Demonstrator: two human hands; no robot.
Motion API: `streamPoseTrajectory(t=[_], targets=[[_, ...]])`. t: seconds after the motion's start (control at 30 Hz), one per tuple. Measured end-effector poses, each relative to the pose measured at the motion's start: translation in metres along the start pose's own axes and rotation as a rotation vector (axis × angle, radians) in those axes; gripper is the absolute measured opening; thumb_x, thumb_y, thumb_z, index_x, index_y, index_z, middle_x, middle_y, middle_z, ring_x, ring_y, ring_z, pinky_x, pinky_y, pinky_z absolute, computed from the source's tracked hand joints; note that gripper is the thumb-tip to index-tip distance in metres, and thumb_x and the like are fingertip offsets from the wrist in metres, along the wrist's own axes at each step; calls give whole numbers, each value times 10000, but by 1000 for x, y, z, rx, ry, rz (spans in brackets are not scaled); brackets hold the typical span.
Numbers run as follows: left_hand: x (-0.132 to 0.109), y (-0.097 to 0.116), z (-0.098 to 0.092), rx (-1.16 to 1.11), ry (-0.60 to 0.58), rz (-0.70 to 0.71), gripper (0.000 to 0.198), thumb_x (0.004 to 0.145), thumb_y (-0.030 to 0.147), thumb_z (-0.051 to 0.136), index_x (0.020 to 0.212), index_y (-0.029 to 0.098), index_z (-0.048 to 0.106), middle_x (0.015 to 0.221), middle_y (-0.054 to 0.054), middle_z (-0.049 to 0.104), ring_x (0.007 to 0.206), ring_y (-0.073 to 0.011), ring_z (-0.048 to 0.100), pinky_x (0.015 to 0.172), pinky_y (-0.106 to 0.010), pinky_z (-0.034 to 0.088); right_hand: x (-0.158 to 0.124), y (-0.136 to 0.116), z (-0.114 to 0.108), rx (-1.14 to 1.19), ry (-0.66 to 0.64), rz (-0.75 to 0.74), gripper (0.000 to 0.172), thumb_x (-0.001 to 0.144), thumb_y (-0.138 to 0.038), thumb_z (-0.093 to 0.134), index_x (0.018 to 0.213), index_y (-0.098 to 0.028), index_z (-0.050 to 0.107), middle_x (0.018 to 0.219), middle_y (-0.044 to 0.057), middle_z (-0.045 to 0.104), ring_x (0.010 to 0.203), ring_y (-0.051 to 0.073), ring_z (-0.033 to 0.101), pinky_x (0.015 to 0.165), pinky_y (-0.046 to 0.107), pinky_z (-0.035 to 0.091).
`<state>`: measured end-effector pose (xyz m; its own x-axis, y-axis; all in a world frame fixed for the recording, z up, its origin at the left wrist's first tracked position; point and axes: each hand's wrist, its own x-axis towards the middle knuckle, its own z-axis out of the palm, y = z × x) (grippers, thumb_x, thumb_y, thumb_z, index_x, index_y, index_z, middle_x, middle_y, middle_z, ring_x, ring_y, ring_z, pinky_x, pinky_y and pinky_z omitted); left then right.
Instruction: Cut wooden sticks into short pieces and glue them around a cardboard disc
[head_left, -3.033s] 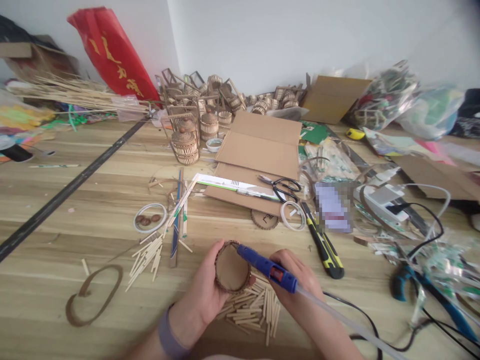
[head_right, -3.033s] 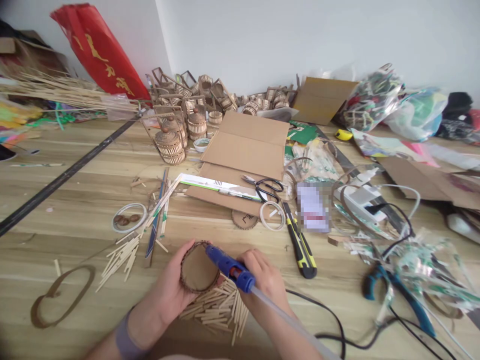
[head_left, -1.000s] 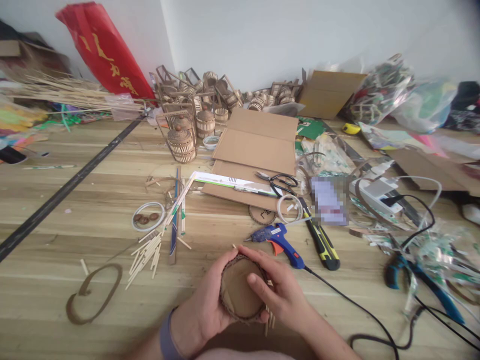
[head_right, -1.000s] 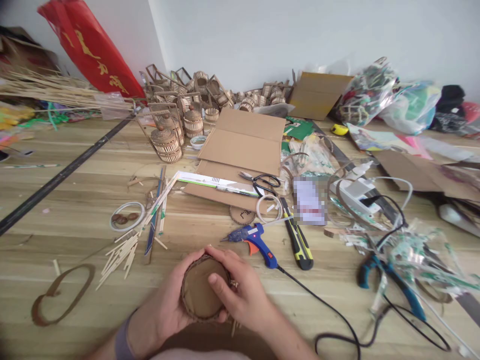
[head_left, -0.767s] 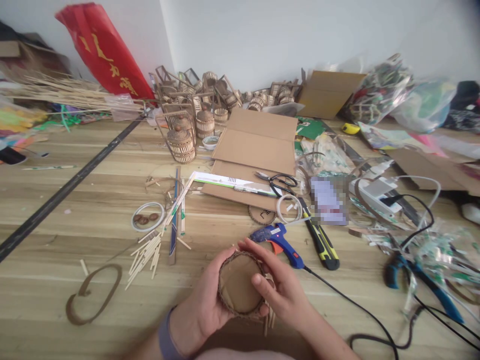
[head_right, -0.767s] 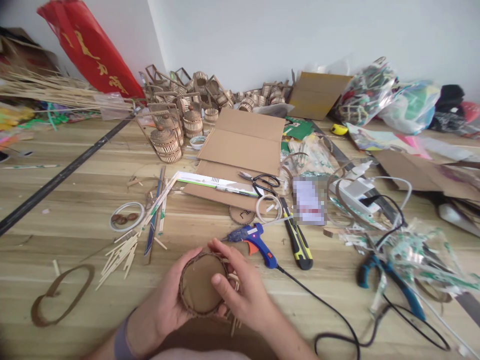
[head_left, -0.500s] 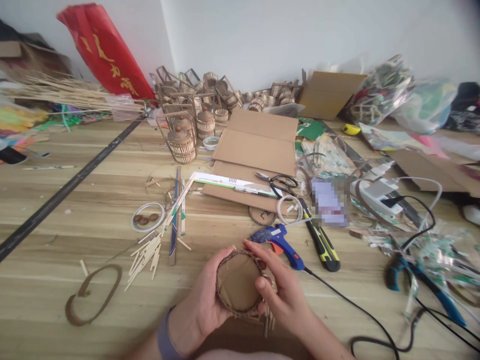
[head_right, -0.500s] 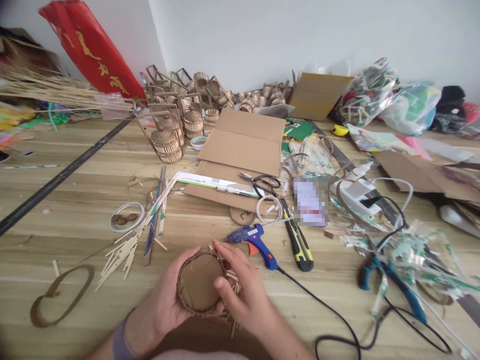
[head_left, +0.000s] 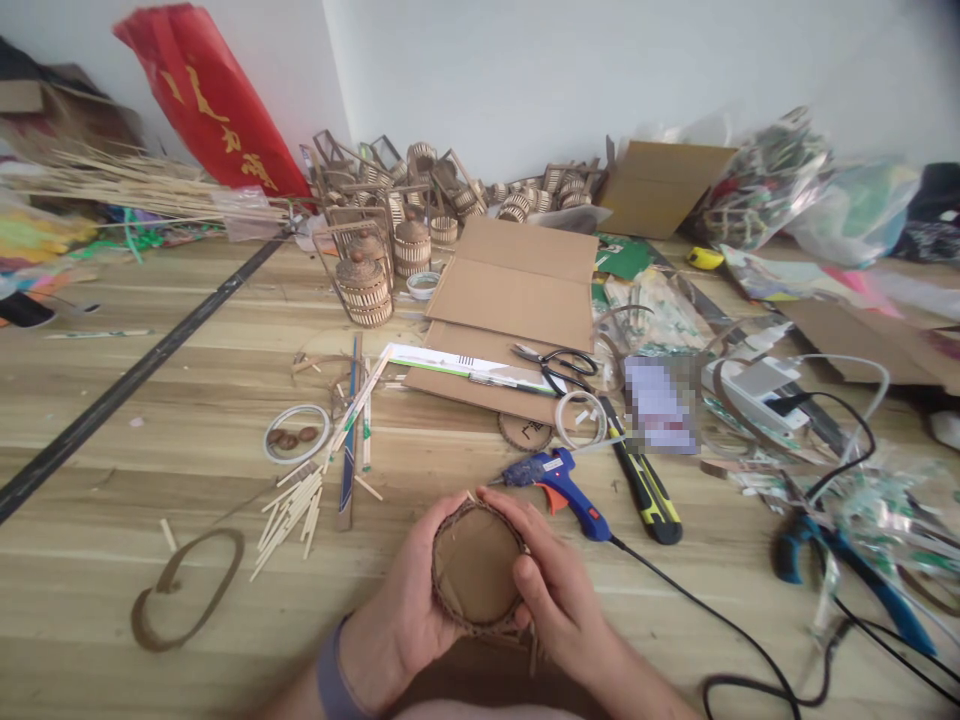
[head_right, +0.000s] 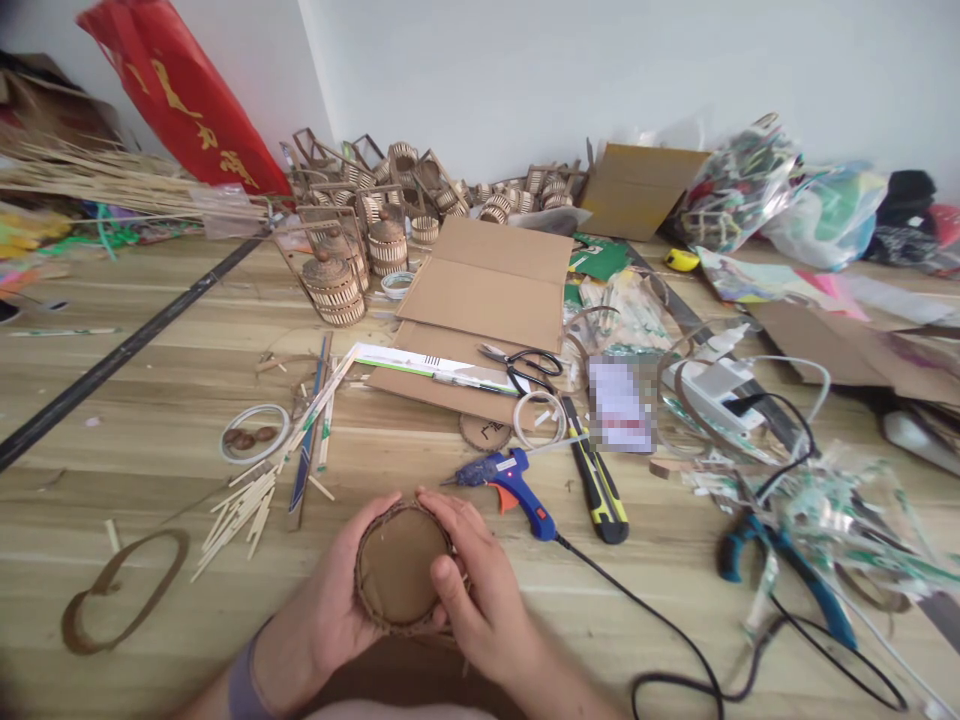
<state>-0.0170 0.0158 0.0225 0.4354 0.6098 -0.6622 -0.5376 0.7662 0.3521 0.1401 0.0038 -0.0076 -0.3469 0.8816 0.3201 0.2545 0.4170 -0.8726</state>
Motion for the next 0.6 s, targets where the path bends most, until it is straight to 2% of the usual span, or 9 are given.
streamPoseTrajectory(t=[0.1, 0.2, 0.47, 0.6], targets=[[1, -1, -1, -158, -53, -122, 277, 806, 437, 596, 902, 184, 656, 769, -67, 718, 641, -215, 664, 654, -375, 539, -2, 2, 2, 7, -7, 7, 441, 999, -493, 304, 1392, -333, 425, 1334, 55, 575, 1235, 223, 512, 1036, 353, 408], [1, -2, -1, -296, -58, -160, 235, 842, 389, 562, 859, 175, 658, 728, -62, 713, 588, -193, 648, 598, -329, 528, -4, 2, 3, 0, -13, 6, 440, 1003, -491, 287, 1391, -335, 421, 1337, 53, 571, 1235, 219, 509, 1037, 351, 401], [2, -3, 1, -322, -50, -135, 214, 853, 373, 563, 847, 183, 661, 685, -51, 702, 587, -191, 652, 564, -300, 516, -5, 4, 4, -54, -2, -27, 422, 1012, -451, 287, 1390, -311, 412, 1355, 69, 559, 1245, 229, 498, 1048, 366, 383], [3, -4, 0, -297, -56, -163, 311, 900, 429, 484, 835, 179, 658, 691, -68, 706, 639, -212, 673, 549, -291, 510, -3, 3, 4, -48, 9, -36, 400, 1015, -446, 275, 1353, -304, 437, 1306, 71, 584, 1204, 223, 524, 1015, 350, 402]])
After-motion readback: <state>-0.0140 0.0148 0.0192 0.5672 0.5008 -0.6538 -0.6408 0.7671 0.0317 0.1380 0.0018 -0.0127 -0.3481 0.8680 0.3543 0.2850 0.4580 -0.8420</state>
